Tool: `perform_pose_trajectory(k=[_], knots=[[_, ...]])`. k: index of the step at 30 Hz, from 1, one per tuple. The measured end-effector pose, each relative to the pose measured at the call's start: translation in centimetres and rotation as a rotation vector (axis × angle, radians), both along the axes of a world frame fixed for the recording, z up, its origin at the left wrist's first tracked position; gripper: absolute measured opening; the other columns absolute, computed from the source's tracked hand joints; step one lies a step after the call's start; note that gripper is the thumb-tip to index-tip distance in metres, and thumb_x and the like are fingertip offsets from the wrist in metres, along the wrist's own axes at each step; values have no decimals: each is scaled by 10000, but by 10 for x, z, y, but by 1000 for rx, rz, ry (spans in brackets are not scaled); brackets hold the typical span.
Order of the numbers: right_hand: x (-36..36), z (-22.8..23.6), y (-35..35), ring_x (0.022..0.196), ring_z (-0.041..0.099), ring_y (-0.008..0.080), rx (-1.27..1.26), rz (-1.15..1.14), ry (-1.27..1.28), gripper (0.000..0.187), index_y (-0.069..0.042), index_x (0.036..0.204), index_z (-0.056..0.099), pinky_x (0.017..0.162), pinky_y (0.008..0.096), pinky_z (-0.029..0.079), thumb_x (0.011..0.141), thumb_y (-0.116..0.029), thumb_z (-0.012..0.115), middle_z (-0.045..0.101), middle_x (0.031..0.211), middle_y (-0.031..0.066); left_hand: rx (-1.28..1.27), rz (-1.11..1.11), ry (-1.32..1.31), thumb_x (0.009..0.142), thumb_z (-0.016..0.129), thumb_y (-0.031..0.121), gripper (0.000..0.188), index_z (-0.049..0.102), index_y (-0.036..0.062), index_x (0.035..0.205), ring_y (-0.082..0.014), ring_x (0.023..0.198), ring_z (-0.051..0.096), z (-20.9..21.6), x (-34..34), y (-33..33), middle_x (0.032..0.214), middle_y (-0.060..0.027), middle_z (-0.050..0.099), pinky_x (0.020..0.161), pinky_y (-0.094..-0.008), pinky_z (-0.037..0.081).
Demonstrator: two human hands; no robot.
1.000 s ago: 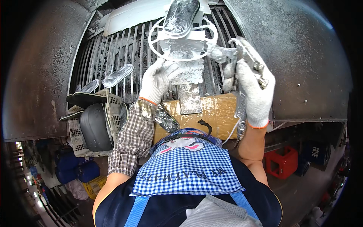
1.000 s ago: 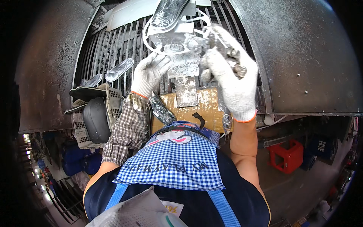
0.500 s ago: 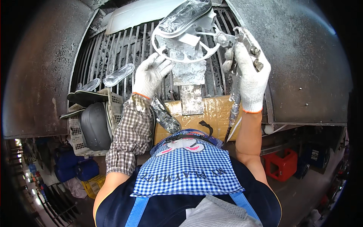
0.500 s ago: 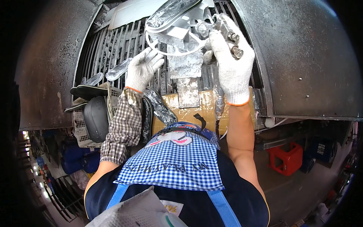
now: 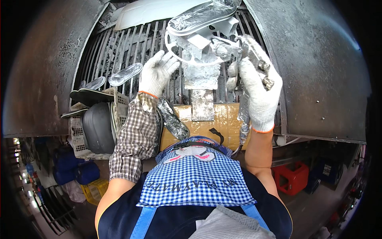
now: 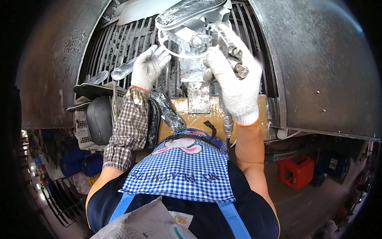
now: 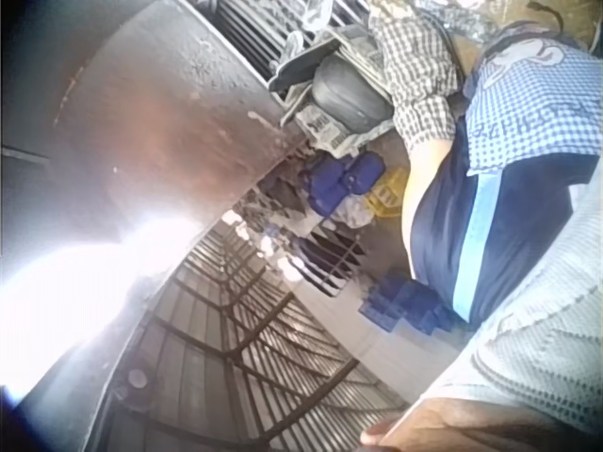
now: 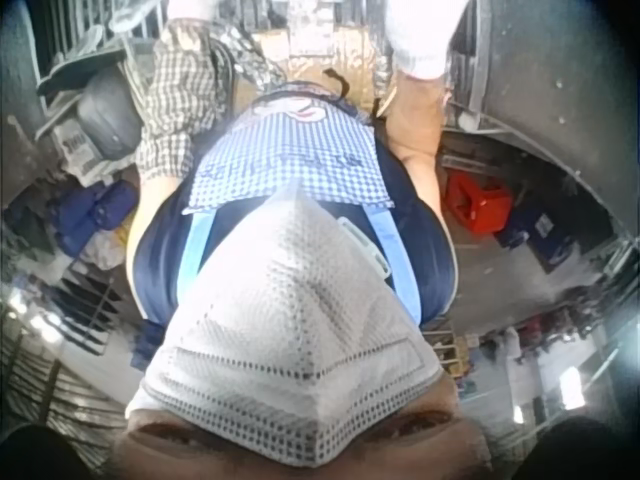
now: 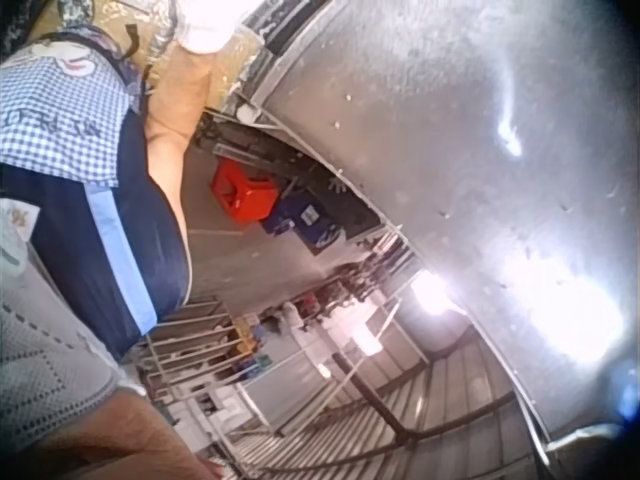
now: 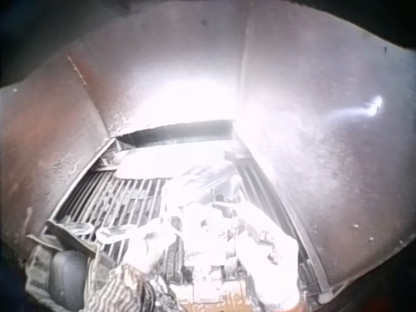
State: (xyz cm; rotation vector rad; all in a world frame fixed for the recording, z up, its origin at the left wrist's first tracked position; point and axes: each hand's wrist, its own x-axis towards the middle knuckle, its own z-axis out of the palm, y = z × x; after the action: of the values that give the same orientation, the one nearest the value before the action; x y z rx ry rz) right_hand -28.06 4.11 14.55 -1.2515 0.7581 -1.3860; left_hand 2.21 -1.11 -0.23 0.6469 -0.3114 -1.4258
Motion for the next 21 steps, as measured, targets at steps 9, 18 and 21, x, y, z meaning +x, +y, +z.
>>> perform_pose_trajectory(k=[9, 18, 21], knots=[[2, -8, -19, 837, 667, 60, -56, -111, 20, 470, 56, 1474, 595, 726, 224, 549, 1029, -59, 694, 761, 1143, 89, 12, 21, -1, 1026, 599, 152, 307, 549, -27, 1269, -445, 1271, 631, -4, -3, 0, 1400, -294, 615, 1049, -575, 553], [-9, -6, -28, 824, 651, 49, -62, -203, 13, 459, 65, 1478, 581, 714, 221, 544, 1050, -74, 672, 750, 1134, 70, 53, -73, 85, 1013, 600, 138, 460, 560, -55, 1428, -416, 1273, 643, -18, -58, 15, 1372, -251, 659, 1093, -554, 546], [-12, -6, -29, 736, 638, 58, -66, -221, -9, 467, 57, 1488, 568, 647, 230, 536, 1054, -81, 672, 744, 1022, 65, 63, -115, 125, 1018, 581, 115, 475, 514, -78, 1447, -455, 1311, 616, -18, -71, 16, 1404, -284, 624, 1128, -595, 528]])
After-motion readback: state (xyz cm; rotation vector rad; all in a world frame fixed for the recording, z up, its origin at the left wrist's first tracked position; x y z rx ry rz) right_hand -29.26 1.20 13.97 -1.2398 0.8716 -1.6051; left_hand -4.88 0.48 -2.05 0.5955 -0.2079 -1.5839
